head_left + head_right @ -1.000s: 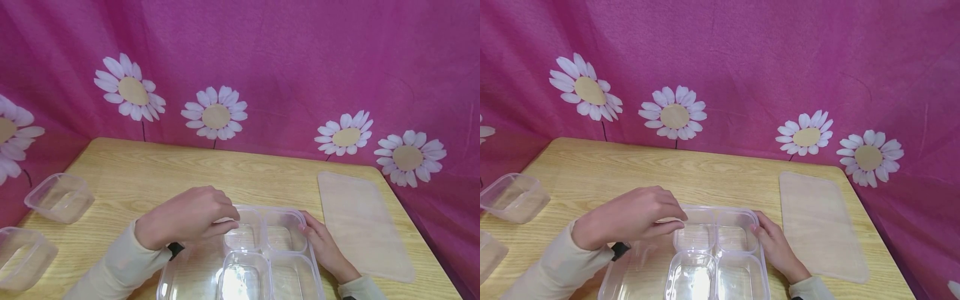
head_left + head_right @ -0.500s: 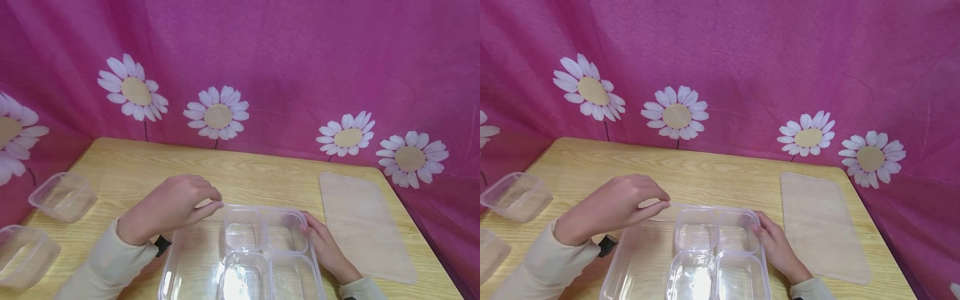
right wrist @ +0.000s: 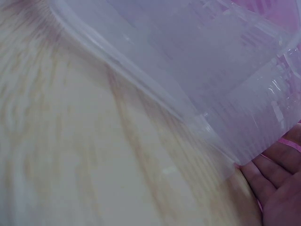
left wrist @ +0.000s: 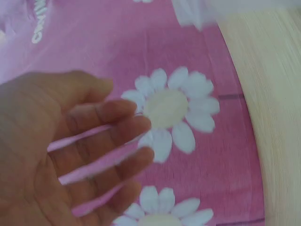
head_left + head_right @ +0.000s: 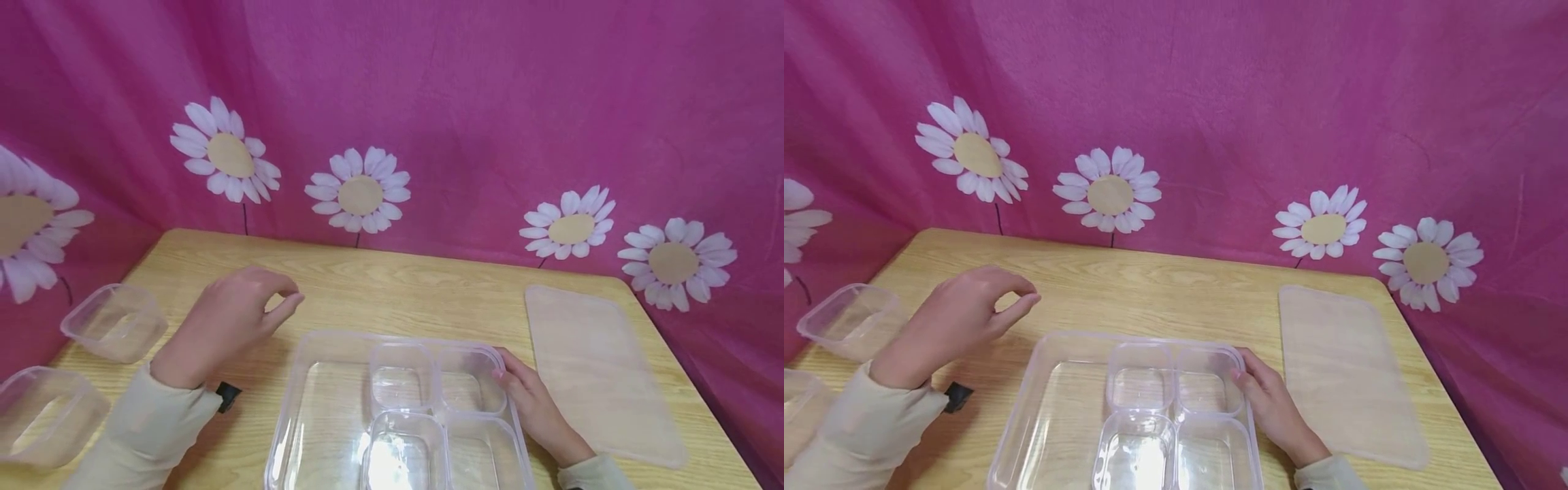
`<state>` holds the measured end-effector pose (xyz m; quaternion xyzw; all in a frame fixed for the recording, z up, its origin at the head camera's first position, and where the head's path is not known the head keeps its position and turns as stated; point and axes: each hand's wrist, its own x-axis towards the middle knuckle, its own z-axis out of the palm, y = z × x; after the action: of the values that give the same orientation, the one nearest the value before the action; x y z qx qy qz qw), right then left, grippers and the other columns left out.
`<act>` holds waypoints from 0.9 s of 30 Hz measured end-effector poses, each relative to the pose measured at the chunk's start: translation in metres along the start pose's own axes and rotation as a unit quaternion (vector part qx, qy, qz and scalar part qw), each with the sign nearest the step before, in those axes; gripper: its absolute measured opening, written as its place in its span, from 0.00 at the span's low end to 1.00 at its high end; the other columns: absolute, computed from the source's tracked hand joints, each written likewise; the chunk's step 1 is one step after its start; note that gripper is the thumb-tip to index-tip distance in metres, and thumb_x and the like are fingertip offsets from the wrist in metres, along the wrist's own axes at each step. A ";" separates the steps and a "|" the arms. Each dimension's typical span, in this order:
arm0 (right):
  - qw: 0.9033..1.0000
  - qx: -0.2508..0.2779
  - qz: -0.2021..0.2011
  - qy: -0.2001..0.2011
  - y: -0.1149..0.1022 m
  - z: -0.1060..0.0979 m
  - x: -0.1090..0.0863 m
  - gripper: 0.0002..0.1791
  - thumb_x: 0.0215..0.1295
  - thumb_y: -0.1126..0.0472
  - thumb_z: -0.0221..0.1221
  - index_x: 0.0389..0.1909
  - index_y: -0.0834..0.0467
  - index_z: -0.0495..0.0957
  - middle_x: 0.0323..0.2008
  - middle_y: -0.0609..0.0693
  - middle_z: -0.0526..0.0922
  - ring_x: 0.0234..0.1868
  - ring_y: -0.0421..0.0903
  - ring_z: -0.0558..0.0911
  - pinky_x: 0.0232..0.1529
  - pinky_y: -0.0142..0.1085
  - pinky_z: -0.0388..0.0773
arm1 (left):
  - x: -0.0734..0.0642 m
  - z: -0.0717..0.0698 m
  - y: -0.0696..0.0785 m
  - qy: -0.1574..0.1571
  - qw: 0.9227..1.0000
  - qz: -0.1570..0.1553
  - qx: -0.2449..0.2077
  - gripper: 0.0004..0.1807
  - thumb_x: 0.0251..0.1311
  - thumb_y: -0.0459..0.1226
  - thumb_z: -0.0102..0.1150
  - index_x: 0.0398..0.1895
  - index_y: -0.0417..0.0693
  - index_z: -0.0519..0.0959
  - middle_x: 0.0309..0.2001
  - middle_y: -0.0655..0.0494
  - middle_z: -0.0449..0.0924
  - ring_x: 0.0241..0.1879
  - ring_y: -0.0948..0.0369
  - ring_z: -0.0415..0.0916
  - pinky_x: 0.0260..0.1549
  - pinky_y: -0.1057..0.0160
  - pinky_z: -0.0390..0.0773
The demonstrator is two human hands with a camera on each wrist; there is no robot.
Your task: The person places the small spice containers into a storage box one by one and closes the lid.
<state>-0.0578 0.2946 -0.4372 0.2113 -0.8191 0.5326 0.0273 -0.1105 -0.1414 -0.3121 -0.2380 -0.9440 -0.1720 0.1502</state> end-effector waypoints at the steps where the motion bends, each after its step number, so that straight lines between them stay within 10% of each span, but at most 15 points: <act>1: 1.000 0.002 0.003 -0.002 0.000 0.000 0.000 0.20 0.80 0.69 0.40 0.65 0.68 0.71 0.56 0.38 0.81 0.54 0.33 0.80 0.55 0.26 0.78 | -0.002 -0.001 -0.003 -0.001 1.000 -0.016 0.007 0.09 0.67 0.43 0.65 0.40 0.51 0.90 0.39 0.55 0.91 0.43 0.52 0.86 0.42 0.46 0.84; 17: 1.000 0.005 0.006 -0.008 0.000 -0.001 -0.001 0.21 0.80 0.68 0.39 0.66 0.66 0.71 0.54 0.43 0.81 0.52 0.35 0.81 0.53 0.29 0.80 | -0.014 -0.009 -0.057 -0.027 0.983 -0.167 0.071 0.19 0.68 0.47 0.61 0.48 0.40 0.85 0.43 0.37 0.88 0.39 0.36 0.83 0.33 0.37 0.79; 27: 1.000 0.007 0.002 -0.014 0.001 -0.003 -0.002 0.22 0.80 0.68 0.38 0.67 0.69 0.69 0.55 0.42 0.81 0.53 0.35 0.81 0.54 0.29 0.80 | -0.021 -0.021 -0.087 -0.082 0.968 -0.226 0.071 0.20 0.69 0.48 0.56 0.28 0.41 0.75 0.22 0.44 0.75 0.24 0.44 0.76 0.20 0.48 0.71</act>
<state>-0.0567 0.2980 -0.4379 0.2176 -0.8159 0.5355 0.0136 -0.1320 -0.2302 -0.3226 -0.0201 -0.9922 -0.1136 0.0464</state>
